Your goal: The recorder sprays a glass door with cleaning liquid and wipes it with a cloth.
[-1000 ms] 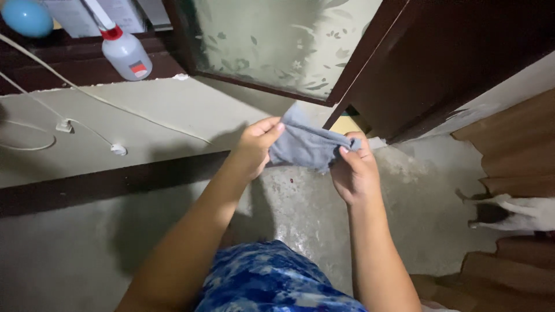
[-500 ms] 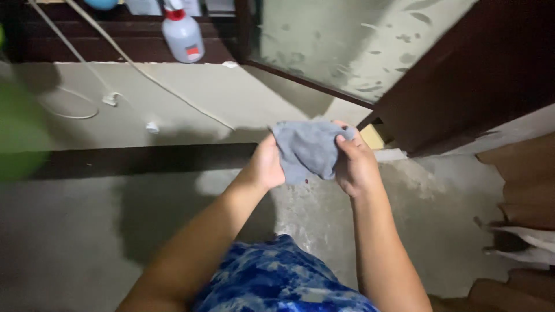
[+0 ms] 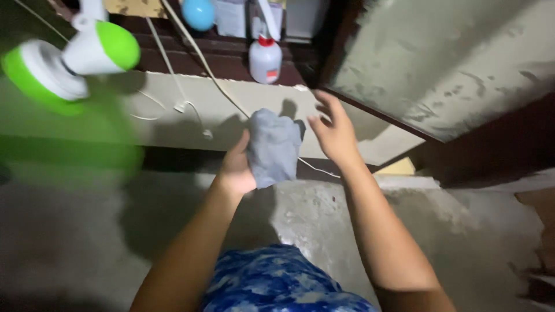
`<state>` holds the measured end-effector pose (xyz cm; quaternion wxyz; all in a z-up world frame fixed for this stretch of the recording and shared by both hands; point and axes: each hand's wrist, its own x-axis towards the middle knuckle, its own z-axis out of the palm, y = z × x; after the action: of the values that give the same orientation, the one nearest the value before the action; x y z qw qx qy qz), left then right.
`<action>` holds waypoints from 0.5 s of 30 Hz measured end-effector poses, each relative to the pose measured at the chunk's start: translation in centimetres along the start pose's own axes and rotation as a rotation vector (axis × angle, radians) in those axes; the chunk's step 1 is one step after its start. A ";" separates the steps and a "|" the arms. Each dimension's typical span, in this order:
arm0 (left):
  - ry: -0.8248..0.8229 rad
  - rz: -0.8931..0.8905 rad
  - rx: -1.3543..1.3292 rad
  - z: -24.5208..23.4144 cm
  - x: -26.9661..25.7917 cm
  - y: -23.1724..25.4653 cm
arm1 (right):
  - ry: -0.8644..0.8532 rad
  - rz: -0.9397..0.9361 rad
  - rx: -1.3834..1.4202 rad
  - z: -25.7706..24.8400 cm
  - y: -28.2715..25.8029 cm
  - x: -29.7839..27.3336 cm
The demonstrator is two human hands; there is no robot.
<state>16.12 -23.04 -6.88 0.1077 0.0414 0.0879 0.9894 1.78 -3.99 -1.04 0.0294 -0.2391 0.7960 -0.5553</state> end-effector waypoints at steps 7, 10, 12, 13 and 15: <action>0.151 0.198 -0.035 0.4 -3.4 4.4 | 0.014 -0.315 0.055 10.4 0.3 10.9; 0.060 0.179 -0.071 -0.4 -3.8 5.6 | 0.162 -0.301 -0.075 13.1 0.3 12.7; 0.012 0.171 -0.037 0.0 -3.7 6.0 | 0.229 -0.313 -0.135 14.4 0.8 13.6; -0.029 0.163 -0.009 0.1 -3.8 6.1 | 0.291 -0.317 -0.196 15.0 1.2 13.9; 0.004 0.162 -0.008 0.0 -3.5 6.6 | 0.308 -0.331 -0.223 14.9 0.6 13.8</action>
<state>18.16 -30.12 -5.92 0.0274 0.0461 0.0805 0.9953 -5.95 -22.54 -4.25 -0.2099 -0.2806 0.7973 -0.4914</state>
